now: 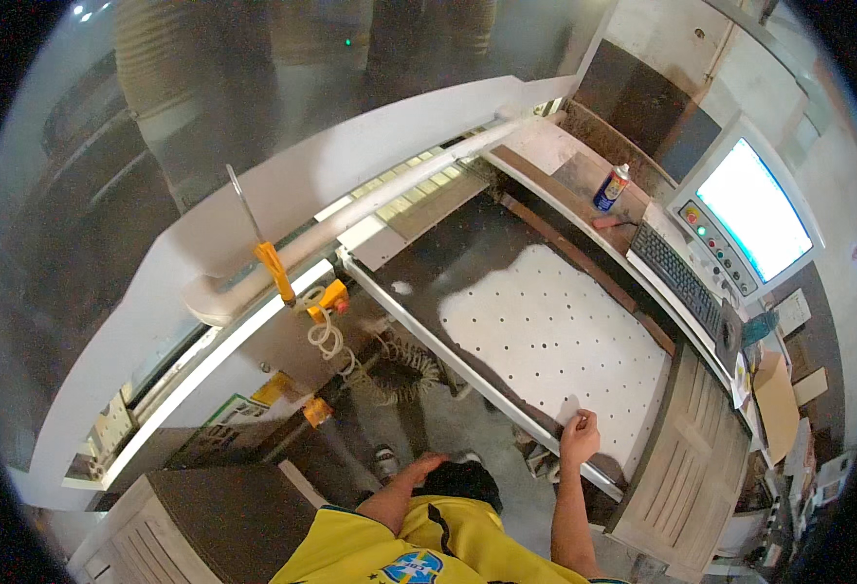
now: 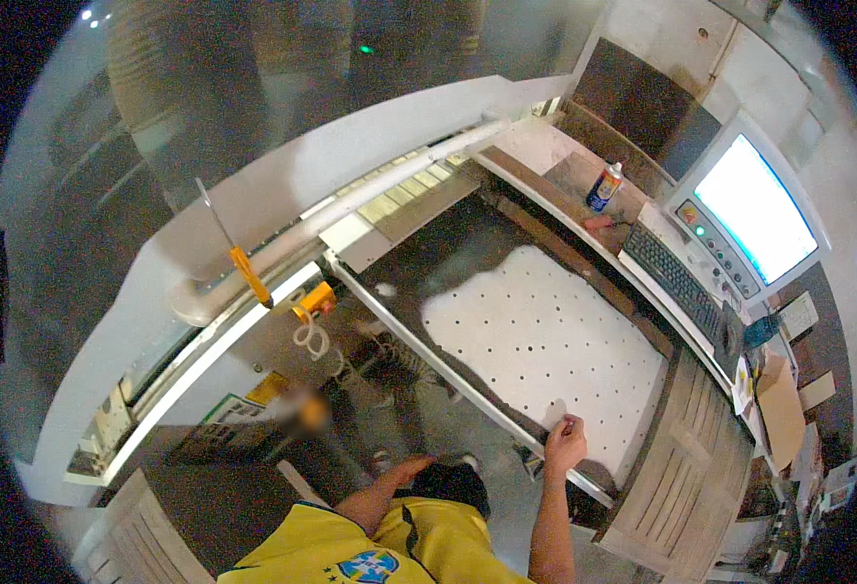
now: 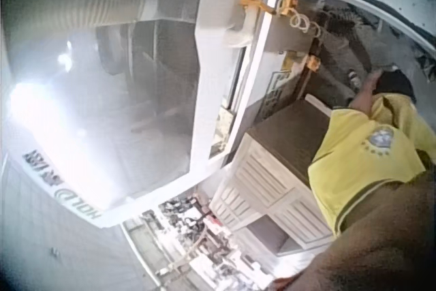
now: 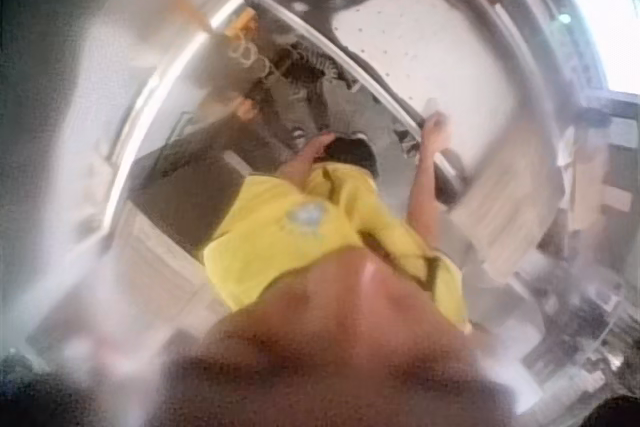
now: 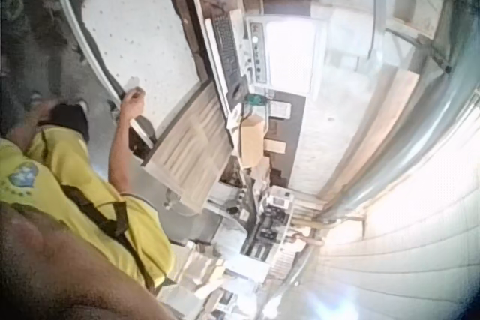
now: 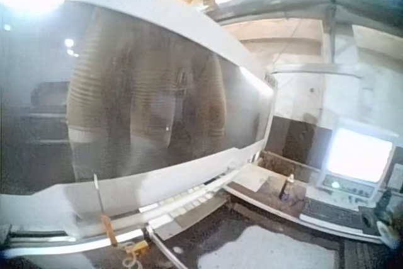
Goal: The person operates a CNC router by placing wooden panels onto the machine bed, closing the lid, and waiting for the cycle to complete. They then remove the finished panels and stack them on a nearby table, repeating the process for multiple pieces.
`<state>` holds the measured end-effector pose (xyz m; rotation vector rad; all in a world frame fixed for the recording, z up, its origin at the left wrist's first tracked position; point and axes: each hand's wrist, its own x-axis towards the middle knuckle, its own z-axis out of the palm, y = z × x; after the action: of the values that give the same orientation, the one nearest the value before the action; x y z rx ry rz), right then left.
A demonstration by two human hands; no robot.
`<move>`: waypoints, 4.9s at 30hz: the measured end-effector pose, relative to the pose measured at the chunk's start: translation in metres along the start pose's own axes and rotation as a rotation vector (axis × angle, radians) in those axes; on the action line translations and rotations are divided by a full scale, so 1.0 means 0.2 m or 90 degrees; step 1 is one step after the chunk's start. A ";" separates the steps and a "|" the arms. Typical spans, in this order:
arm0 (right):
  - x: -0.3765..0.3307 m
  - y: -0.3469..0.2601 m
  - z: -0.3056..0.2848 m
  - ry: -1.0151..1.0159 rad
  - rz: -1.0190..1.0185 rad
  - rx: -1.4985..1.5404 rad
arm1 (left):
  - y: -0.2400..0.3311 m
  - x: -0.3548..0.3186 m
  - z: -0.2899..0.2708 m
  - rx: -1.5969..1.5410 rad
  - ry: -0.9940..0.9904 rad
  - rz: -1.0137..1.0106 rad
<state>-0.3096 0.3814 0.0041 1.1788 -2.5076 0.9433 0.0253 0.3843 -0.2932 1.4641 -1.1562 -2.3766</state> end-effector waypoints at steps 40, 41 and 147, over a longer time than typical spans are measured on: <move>0.05 0.15 -0.12 -0.106 -0.229 0.126 | -0.51 -0.23 0.44 0.190 0.306 -0.251; 0.04 0.15 -0.13 -0.100 -0.233 0.127 | -0.54 -0.22 0.43 0.183 0.307 -0.257; 0.03 0.09 -0.14 -0.114 -0.205 0.153 | -0.26 -0.25 0.16 -0.098 0.323 -0.122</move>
<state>-0.3290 0.4036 0.0197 1.7497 -2.2733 1.1139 0.0398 0.4618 -0.2844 2.0281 -0.7223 -1.9566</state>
